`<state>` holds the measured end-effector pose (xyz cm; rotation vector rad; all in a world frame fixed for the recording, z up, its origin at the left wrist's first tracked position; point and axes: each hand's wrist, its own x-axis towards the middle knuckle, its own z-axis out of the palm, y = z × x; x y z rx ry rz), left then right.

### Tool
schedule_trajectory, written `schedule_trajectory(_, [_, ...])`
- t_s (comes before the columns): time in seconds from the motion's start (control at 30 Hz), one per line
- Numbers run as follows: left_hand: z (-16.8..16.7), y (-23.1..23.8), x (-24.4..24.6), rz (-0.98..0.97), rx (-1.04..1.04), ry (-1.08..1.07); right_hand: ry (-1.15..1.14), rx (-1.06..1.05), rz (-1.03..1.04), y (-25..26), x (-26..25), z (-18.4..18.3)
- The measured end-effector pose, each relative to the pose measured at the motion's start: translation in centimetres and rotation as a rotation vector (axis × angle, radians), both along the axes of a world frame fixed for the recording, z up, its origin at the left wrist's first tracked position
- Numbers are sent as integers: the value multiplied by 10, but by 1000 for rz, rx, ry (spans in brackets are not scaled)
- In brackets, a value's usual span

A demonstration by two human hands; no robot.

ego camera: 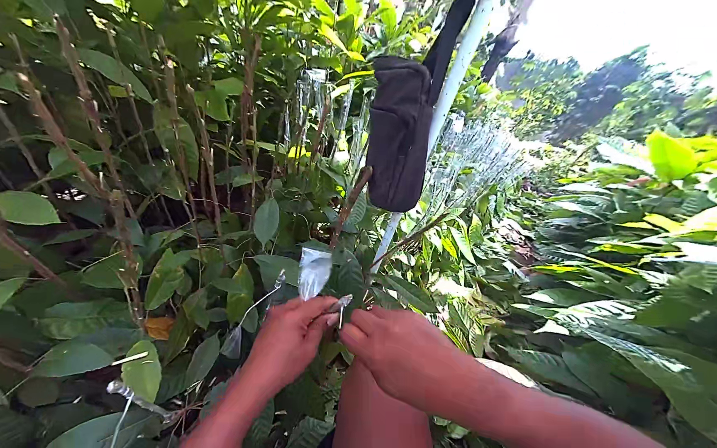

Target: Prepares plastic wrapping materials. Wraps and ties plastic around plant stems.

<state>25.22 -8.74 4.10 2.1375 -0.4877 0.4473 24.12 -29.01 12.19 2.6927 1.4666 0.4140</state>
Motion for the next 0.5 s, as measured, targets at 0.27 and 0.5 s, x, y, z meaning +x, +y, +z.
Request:
schedule_trajectory(0.27, [0,-1,-2,-51,-234,66,253,200,-1,-13,64,-17])
schedule_trajectory(0.5, [-2,-8,9,26,-374,85,122,30,272,29,-32,-43])
